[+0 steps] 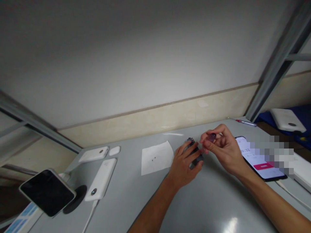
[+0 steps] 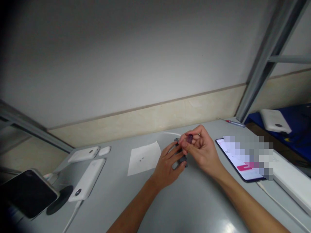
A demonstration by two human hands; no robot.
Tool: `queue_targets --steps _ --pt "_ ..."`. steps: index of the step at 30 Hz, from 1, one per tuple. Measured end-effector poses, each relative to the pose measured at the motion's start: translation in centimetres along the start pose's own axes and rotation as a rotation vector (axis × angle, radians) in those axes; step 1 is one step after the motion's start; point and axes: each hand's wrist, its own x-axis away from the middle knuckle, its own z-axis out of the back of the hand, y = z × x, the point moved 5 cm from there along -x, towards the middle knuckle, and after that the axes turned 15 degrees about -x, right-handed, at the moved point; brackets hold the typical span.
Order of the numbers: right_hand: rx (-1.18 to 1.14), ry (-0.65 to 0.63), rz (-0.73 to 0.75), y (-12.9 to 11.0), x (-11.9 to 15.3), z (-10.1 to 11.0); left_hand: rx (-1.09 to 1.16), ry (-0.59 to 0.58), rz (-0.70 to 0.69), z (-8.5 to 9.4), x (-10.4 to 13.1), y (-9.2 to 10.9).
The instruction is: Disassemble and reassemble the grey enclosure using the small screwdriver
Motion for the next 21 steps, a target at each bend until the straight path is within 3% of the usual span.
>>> queue_targets --steps 10,21 --pt "-0.086 -0.004 -0.178 1.2 0.2 -0.1 -0.011 0.003 0.0 0.0 0.0 0.1" --pt "-0.084 0.018 -0.161 0.9 0.3 -1.1 0.015 -0.01 0.018 0.0 -0.1 0.3"
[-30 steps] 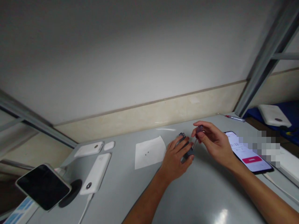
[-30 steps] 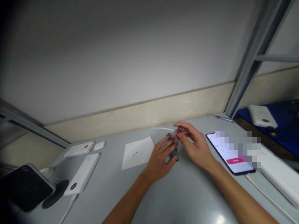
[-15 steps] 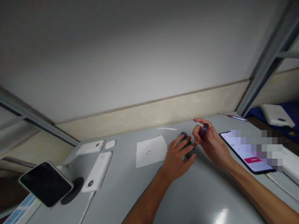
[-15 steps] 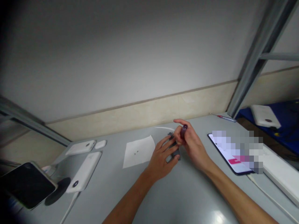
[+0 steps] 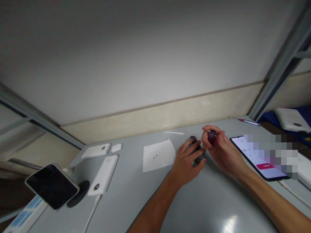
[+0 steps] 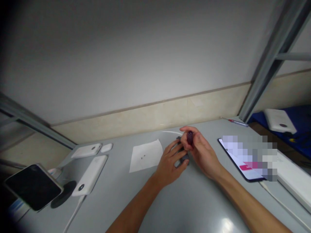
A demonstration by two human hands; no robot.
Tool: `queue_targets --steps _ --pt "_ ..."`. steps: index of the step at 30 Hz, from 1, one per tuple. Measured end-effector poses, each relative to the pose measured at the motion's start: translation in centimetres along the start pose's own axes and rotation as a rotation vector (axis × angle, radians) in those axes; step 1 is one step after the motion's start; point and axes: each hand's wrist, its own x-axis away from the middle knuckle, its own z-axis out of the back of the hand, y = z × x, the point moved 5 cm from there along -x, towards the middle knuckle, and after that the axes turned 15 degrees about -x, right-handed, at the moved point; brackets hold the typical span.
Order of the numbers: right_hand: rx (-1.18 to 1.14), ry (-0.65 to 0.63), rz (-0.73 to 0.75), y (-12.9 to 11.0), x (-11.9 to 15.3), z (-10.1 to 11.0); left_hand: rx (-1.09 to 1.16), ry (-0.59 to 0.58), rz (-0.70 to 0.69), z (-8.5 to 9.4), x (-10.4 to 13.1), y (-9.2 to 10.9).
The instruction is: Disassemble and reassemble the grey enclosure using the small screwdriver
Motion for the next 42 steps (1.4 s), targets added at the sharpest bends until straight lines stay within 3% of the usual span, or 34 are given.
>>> queue_targets --steps 16,23,27,31,36,42 --pt "-0.013 0.052 0.025 -0.6 -0.6 0.7 -0.014 0.038 -0.025 0.0 0.2 -0.2" --pt "0.013 0.063 0.038 -0.2 -0.9 2.0 -0.005 0.056 -0.031 0.0 0.2 -0.2" --pt "0.127 0.087 0.141 -0.1 -1.1 2.9 -0.006 0.029 -0.034 -0.1 0.2 -0.3" --pt "0.182 0.206 0.169 0.2 -1.5 4.6 0.013 0.04 -0.031 0.0 0.3 -0.5" --pt "-0.054 0.415 0.079 1.2 -2.2 7.7 0.057 0.16 0.091 0.5 0.4 -1.0" --pt "-0.109 0.511 -0.027 3.1 -2.4 9.4 0.356 0.218 0.422 -0.9 1.0 -3.3"
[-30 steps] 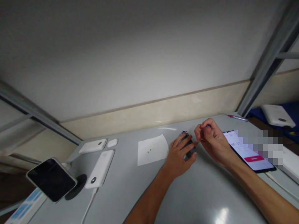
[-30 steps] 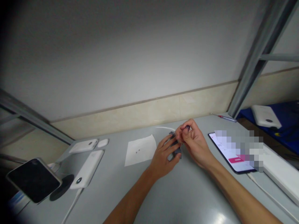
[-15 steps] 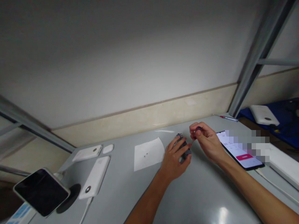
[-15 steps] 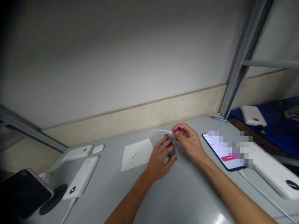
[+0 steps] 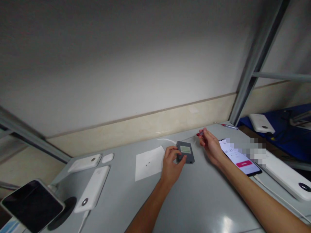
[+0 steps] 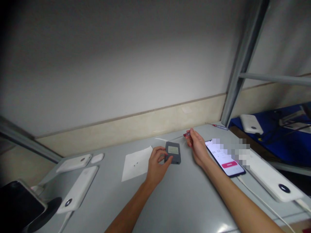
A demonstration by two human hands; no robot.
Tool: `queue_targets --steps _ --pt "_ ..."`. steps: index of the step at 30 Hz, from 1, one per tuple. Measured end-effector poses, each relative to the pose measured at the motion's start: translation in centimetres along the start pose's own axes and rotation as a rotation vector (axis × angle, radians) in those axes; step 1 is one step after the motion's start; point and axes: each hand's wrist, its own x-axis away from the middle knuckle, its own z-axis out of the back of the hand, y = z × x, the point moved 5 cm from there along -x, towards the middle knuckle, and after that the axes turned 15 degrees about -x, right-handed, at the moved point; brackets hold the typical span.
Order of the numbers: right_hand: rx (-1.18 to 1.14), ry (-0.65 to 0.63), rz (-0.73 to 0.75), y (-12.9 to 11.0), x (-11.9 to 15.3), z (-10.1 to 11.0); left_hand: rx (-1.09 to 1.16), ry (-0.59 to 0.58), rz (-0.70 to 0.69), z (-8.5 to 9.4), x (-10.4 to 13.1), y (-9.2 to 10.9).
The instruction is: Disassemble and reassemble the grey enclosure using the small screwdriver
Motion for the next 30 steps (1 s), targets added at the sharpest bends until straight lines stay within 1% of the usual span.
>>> queue_targets --steps 2,4,8,11,13,15,17,19,21,24,27,29,30 --pt "0.024 0.009 -0.012 0.6 0.0 0.2 0.037 -0.019 0.033 -0.2 -0.1 -0.3" --pt "0.038 0.005 -0.024 1.1 0.0 0.3 0.016 -0.029 0.023 -0.1 -0.2 -0.1" --pt "0.033 -0.007 -0.06 2.1 0.0 0.5 -0.176 -0.069 -0.064 0.6 -0.1 1.2" --pt "0.015 -0.014 -0.089 2.8 0.0 0.6 -0.317 -0.104 -0.149 0.7 0.1 2.0" --pt "0.006 -0.023 -0.105 3.2 0.1 0.5 -0.381 -0.165 -0.208 0.3 0.3 2.0" --pt "-0.006 -0.039 -0.123 3.5 0.2 0.5 -0.437 -0.266 -0.258 -0.4 0.6 1.7" --pt "-0.016 -0.063 -0.142 3.7 0.3 0.3 -0.469 -0.345 -0.276 -0.9 0.8 1.3" --pt "0.015 -0.088 -0.134 3.6 0.4 0.2 -0.489 -0.366 -0.261 -1.1 0.9 1.0" --pt "0.126 -0.127 -0.075 3.0 0.5 -0.1 -0.494 -0.372 -0.234 -1.2 1.0 1.1" --pt "0.386 -0.262 0.077 2.0 1.5 -1.4 -0.478 -0.397 -0.202 -1.5 1.3 1.5" --pt "0.653 -0.413 0.252 1.7 3.7 -4.0 -0.457 -0.38 -0.204 -1.6 1.5 1.9" --pt "0.848 -0.51 0.363 2.3 5.6 -6.2 -0.44 -0.372 -0.245 -1.8 1.7 2.1" --pt "0.927 -0.568 0.386 2.9 6.4 -7.3 -0.438 -0.376 -0.268 -2.0 1.8 2.1"
